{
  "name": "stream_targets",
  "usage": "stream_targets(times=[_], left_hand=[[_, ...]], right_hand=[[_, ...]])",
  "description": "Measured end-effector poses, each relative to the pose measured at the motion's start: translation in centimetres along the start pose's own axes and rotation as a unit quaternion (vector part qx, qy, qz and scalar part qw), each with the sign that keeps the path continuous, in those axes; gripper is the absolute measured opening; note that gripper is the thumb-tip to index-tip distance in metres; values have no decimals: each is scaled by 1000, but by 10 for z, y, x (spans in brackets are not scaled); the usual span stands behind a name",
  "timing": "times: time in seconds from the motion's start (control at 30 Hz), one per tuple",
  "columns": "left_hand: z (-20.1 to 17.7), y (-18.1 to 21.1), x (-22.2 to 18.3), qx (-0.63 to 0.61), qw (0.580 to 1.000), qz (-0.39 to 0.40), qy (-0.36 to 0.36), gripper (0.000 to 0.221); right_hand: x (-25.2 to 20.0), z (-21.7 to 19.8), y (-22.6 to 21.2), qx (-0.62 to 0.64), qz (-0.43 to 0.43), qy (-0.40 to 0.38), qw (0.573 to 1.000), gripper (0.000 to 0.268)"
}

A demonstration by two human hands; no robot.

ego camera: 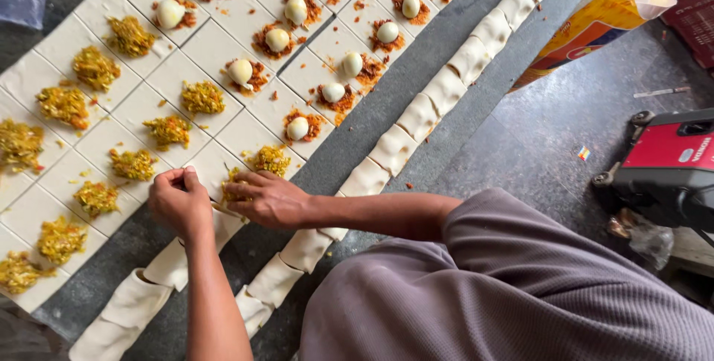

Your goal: The person folds individual squares of dough containing vegetable filling and egg halves, rolling them into cylinders one by one on a workspace.

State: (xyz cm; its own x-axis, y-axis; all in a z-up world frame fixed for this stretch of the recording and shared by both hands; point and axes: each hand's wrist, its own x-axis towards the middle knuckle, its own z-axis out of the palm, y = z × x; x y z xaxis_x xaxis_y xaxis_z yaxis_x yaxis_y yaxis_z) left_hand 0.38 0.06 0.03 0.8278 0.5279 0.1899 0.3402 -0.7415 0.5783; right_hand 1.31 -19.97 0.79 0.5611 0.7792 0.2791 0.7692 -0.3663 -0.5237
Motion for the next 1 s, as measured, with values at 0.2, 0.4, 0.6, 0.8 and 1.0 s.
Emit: stream_targets(times=[0.2, 0.4, 0.6, 0.8, 1.0], left_hand=[[3, 7, 10, -136, 988, -34, -69, 39], [-34, 18, -27, -201, 958, 205, -24, 26], [-59, 28, -113, -40, 971, 228, -56, 35], [-59, 35, -115, -19, 972, 231, -34, 31], [-42, 31, -74, -79, 976, 204, 0, 32]], right_hand=[[-11, -9, -25, 10, 13, 63, 998, 38], [-51, -31, -30, 4, -30, 173, 984, 11], [-108, -79, -35, 38, 135, 198, 970, 22], [-123, -104, -52, 22, 196, 194, 961, 15], [-104, -92, -34, 168, 225, 127, 951, 22]])
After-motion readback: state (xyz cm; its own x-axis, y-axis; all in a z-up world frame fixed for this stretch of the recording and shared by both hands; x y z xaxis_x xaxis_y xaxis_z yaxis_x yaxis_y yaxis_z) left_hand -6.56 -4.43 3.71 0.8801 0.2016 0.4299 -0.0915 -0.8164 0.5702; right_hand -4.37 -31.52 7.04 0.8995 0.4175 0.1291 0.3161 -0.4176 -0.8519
